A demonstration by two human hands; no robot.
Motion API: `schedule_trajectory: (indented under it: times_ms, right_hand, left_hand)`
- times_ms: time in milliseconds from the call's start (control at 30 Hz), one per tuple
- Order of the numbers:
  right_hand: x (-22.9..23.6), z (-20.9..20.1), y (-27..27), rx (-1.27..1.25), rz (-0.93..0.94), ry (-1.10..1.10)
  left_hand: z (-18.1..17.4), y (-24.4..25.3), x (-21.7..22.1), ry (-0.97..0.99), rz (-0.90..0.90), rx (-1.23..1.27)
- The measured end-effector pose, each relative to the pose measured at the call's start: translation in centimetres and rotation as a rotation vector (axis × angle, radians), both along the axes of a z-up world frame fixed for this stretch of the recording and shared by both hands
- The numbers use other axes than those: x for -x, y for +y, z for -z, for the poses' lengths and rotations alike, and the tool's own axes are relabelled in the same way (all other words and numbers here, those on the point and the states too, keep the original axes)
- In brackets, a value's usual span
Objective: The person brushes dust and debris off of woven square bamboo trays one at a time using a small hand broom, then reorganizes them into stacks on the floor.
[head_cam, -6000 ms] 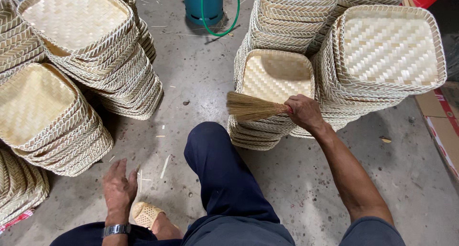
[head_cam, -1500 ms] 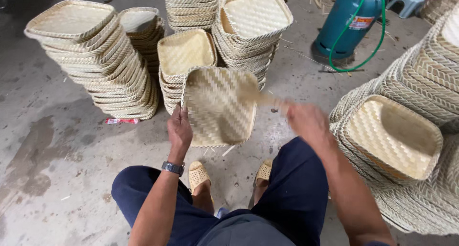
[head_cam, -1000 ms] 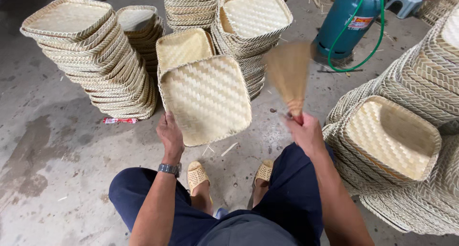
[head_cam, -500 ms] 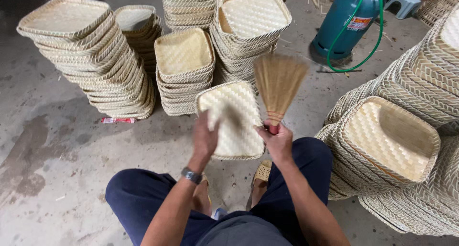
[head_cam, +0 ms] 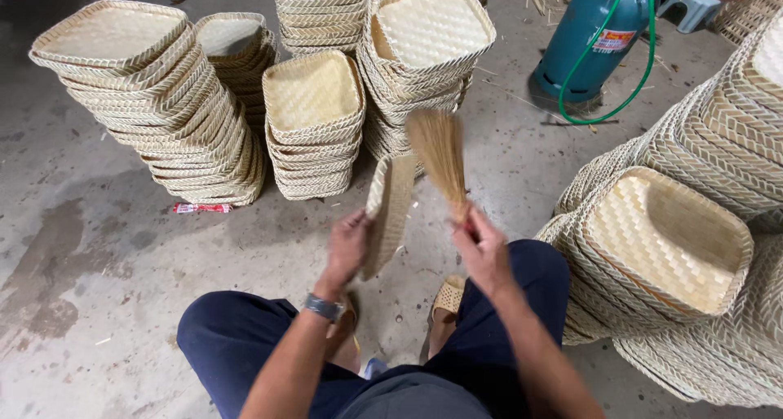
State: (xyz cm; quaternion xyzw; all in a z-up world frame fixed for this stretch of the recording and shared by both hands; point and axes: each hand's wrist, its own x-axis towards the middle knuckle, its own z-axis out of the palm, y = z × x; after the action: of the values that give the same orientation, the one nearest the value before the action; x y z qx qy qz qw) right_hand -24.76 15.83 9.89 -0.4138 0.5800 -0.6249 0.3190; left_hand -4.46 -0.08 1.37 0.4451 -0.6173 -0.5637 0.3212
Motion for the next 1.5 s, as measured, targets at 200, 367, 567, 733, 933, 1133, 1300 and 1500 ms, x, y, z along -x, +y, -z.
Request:
schedule_trajectory:
  times_ms: [200, 367, 567, 733, 933, 1133, 1300, 1500]
  right_hand:
    - [5.5, -0.3, -0.9, 0.046, 0.015, 1.225]
    - [7.2, 0.7, -2.0, -0.710, 0.164, 1.149]
    - [-1.2, 0.3, -1.6, -0.154, -0.476, 0.592]
    - [2.8, 0.9, -4.5, -0.651, -0.010, 0.679]
    - [-1.6, 2.5, -3.2, 0.281, 0.112, 1.227]
    - [4.3, 4.2, -6.2, -0.658, 0.156, 1.179]
    - [2.3, 1.2, -5.1, -0.369, 0.248, 1.120]
    - [-7.7, 0.7, -3.6, 0.002, -0.422, 0.953]
  left_hand:
    - [-2.7, -2.7, -6.6, 0.138, 0.224, 0.222]
    - [-3.0, -2.3, -9.2, 0.345, 0.086, -0.079]
    - [-1.6, -3.8, -6.0, 0.427, -0.013, 0.046]
    - [-0.9, -2.9, -7.0, 0.806, -0.077, -0.149]
    - [0.2, -3.0, -8.5, 0.239, -0.079, 0.286]
    - [-3.1, -1.8, -8.3, 0.930, -0.106, -0.220]
    - [-3.5, -2.1, -8.6, 0.971, -0.122, -0.236]
    - [-2.3, -1.1, -7.2, 0.979, -0.113, -0.218]
